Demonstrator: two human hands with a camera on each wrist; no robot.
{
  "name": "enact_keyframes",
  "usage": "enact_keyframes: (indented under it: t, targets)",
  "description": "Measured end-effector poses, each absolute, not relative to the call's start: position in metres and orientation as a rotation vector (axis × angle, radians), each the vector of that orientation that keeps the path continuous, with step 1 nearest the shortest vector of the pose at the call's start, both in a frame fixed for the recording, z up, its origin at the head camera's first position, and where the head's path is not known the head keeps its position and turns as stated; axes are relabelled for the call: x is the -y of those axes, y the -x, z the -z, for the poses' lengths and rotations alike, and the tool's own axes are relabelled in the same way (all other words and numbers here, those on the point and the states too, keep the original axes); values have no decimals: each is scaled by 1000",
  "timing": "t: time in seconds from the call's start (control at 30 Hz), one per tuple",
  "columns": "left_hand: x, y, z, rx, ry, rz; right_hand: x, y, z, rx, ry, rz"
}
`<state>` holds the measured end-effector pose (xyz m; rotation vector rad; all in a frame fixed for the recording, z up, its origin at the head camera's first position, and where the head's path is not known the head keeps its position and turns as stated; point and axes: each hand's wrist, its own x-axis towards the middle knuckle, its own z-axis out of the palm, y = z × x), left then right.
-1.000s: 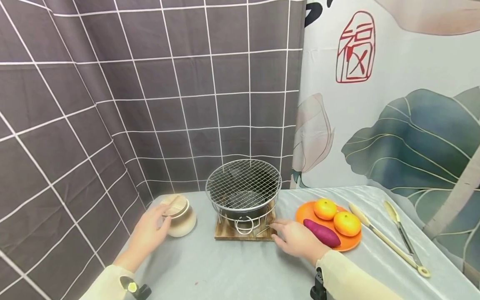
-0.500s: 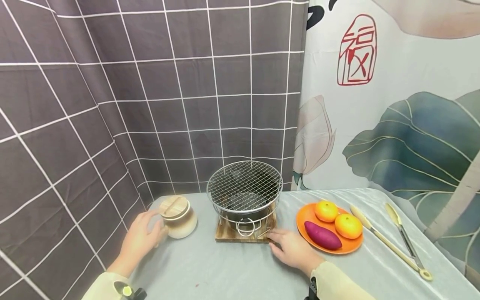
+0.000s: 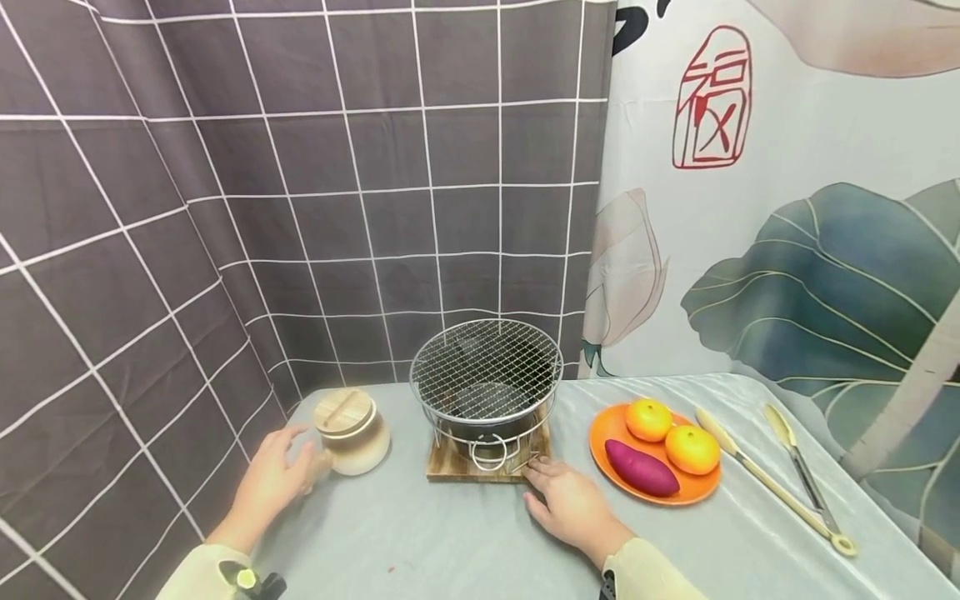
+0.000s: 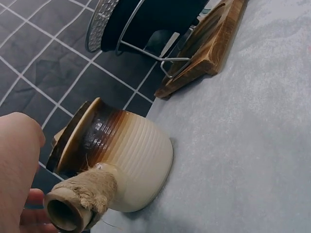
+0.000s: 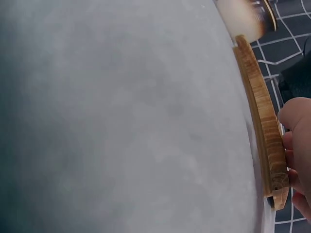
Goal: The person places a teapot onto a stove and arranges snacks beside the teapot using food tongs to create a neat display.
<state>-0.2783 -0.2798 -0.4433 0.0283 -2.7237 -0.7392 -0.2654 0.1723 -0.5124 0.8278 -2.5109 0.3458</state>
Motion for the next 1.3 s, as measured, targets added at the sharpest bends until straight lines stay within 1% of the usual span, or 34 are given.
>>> enact_keyframes:
  t: [0.37,0.6,0.9,1.3]
  targets:
    - [281,279,449,2776,-47,814,-178,263,510,2558,-923,-311]
    - [277,283,450,2821,-36,867,-177,259,508,2569,-913,-348]
    - [276,289,455,2866,-113,940,-175,260,507,2580,-890,-394]
    - [274,290,464,2854,-126,794,-177,262,510,2573,-884,-394]
